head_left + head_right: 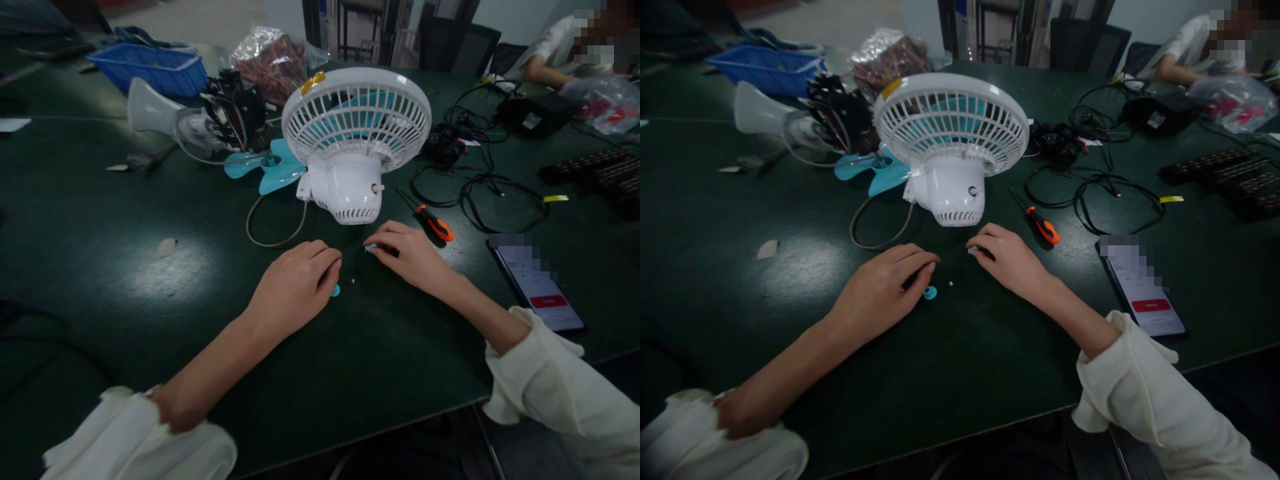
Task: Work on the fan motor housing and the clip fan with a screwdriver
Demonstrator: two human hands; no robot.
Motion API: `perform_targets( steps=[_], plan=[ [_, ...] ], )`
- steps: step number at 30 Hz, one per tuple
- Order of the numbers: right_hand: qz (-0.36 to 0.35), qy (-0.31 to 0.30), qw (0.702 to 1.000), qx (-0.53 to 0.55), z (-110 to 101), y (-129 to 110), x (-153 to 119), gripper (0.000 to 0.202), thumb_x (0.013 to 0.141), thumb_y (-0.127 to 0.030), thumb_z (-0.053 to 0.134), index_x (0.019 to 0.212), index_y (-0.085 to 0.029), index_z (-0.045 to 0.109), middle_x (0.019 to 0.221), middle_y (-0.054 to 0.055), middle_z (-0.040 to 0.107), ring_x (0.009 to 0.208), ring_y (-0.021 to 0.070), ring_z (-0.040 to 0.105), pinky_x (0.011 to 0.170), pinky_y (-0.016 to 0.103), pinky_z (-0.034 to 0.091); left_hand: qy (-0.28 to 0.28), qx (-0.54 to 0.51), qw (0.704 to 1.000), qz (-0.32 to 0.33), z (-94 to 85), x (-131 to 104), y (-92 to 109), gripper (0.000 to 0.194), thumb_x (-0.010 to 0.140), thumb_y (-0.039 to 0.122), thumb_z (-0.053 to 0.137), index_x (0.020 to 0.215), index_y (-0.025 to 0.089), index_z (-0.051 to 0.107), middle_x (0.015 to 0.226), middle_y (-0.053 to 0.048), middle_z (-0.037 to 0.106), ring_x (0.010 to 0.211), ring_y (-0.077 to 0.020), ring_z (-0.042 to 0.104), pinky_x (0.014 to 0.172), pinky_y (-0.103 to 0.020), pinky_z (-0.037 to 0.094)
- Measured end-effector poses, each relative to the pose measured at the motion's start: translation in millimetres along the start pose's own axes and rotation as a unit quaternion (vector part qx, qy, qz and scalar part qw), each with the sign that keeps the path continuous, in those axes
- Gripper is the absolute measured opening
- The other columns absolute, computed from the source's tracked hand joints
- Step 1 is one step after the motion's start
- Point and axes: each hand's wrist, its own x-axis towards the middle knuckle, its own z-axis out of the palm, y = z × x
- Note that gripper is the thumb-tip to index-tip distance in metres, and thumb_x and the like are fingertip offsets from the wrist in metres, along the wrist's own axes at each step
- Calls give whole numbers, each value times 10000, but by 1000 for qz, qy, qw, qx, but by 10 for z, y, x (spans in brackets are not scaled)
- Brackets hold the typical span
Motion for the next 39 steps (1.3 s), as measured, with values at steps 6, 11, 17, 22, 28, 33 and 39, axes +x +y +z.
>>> perform_targets(
  steps=[6, 11, 17, 22, 28, 33, 39],
  plan=[
    [2, -21, 1000, -9, -16, -13, -10, 186, 893, -136, 533, 994, -179, 684, 984, 63, 633, 848, 158, 599, 747, 284, 476, -60, 5, 996, -61, -121, 6, 3, 332, 915, 464, 425, 910, 216, 646, 657, 8, 618, 574, -146, 558, 513, -265, 341],
    [6, -15, 1000, -7, -11, -11, -22, 183, 892, -130, 534, 989, -171, 683, 981, 64, 632, 844, 156, 597, 750, 285, 475, -94, -5, 995, -26, -137, 7, 22, 323, 885, 513, 472, 927, 226, 615, 658, 25, 615, 568, -133, 560, 496, -250, 309],
    [3, -7, 1000, -11, -4, -2, -23, 179, 882, -119, 546, 983, -155, 688, 957, 64, 635, 814, 148, 591, 731, 274, 468, -134, 24, 991, 0, -131, 4, 28, 159, 874, 357, 505, 918, 228, 587, 743, 23, 629, 590, -120, 555, 504, -238, 317],
    [5, -5, 1000, -10, -8, -7, -25, 183, 878, -110, 543, 977, -156, 690, 955, 63, 638, 811, 145, 590, 732, 274, 465, -59, -48, 997, 7, -116, 3, 5, 155, 888, 316, 504, 927, 198, 595, 813, 6, 622, 669, -114, 570, 585, -235, 401],
    [6, -9, 1000, -13, -9, -4, -21, 184, 879, -115, 541, 979, -162, 688, 964, 66, 636, 816, 151, 592, 732, 279, 462, 5, -155, 988, 3, -31, 2, 40, 129, 883, 272, 542, 952, 199, 623, 827, 18, 602, 693, -90, 560, 634, -213, 446],
    [8, -12, 1000, -9, -5, 0, -27, 191, 882, -114, 535, 988, -170, 683, 969, 63, 633, 828, 153, 591, 738, 281, 460, -20, -172, 985, 17, 28, 4, 35, 123, 887, 253, 544, 959, 198, 627, 834, 18, 589, 690, -82, 549, 622, -208, 435],
    [7, -11, 1000, -12, -3, 0, -28, 184, 881, -115, 537, 983, -171, 680, 969, 62, 630, 813, 149, 586, 723, 278, 457, -78, -120, 989, 33, 49, 16, 21, 131, 895, 213, 504, 957, 178, 614, 867, -6, 580, 721, -104, 549, 622, -237, 412]
  ],
)
